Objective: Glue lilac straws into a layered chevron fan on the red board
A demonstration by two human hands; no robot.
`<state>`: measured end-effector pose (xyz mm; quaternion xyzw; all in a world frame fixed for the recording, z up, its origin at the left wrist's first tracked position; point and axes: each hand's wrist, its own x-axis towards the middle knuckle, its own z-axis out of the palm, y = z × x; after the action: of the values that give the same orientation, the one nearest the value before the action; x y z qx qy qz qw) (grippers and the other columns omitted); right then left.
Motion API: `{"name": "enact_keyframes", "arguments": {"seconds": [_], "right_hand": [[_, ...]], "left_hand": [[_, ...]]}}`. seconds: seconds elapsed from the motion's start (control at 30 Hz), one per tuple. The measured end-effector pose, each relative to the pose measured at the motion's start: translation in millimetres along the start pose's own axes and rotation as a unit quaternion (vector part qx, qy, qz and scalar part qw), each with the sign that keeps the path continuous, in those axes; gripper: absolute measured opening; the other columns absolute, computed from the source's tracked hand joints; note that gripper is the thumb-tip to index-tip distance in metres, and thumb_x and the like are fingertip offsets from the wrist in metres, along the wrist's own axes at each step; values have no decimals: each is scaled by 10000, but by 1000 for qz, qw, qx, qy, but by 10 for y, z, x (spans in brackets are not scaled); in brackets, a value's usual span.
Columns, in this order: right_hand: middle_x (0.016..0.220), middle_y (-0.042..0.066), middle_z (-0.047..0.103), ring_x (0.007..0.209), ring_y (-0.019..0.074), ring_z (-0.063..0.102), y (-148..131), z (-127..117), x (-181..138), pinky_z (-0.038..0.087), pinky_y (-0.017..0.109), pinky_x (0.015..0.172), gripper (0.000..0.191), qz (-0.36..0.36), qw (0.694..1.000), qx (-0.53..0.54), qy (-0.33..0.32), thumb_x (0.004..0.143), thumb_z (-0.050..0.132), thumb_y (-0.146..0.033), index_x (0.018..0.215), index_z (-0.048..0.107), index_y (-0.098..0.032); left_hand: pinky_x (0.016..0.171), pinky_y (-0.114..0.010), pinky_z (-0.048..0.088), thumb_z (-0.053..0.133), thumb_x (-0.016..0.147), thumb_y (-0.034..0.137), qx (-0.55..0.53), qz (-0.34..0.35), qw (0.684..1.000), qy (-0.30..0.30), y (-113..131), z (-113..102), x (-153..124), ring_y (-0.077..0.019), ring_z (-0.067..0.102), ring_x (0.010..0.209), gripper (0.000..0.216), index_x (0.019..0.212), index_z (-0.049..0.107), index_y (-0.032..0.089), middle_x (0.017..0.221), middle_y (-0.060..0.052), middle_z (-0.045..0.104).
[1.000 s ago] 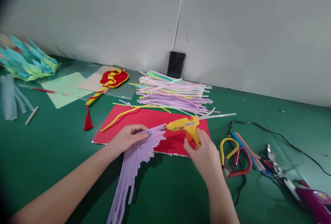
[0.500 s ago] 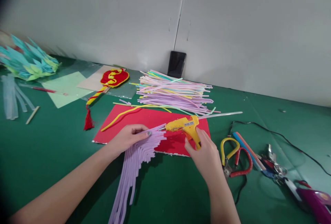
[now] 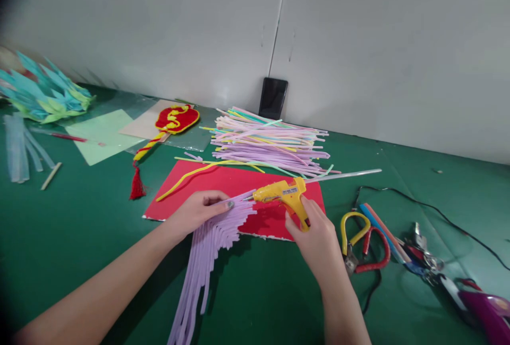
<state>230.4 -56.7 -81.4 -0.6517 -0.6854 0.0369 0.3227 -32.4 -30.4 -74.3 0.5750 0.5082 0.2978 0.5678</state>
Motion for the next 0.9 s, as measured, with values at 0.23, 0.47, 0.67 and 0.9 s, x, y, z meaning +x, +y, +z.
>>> {"name": "enact_keyframes", "arguments": {"seconds": [0.23, 0.47, 0.67, 0.9], "right_hand": [[977, 115, 690, 876, 261, 652, -10, -8, 10, 534, 401, 786, 403, -2, 1000, 13, 5, 742, 522, -434, 1024, 642, -174], [956, 124, 699, 840, 255, 664, -31, -32, 23, 548, 378, 751, 400, 1, 1000, 21, 4, 734, 523, -433, 987, 653, -152], [969, 132, 696, 842, 256, 665, -41, -43, 18, 549, 378, 755, 414, -5, 1000, 11, 11, 752, 510, -436, 1006, 652, -142], [958, 133, 698, 821, 243, 670, -18, -18, 5, 558, 360, 742, 389, -46, 997, -25, 57, 782, 516, -419, 1006, 661, -136]], "left_hand": [[700, -282, 465, 616, 755, 433, -3, 3, 1000, 0, -14, -2, 0, -191, 622, 797, 282, 805, 675, 161, 831, -46, 686], [690, -272, 456, 619, 750, 440, -6, -1, 1000, 0, 1, -2, -1, -190, 619, 788, 292, 799, 675, 158, 824, -44, 684], [681, -262, 444, 621, 757, 428, -18, -2, 1000, 0, -8, 6, -1, -177, 608, 769, 275, 801, 673, 161, 813, -34, 673], [649, -241, 417, 625, 754, 428, -27, 0, 1000, 11, -38, 16, 10, -153, 580, 724, 272, 766, 662, 158, 765, -15, 646]]}}
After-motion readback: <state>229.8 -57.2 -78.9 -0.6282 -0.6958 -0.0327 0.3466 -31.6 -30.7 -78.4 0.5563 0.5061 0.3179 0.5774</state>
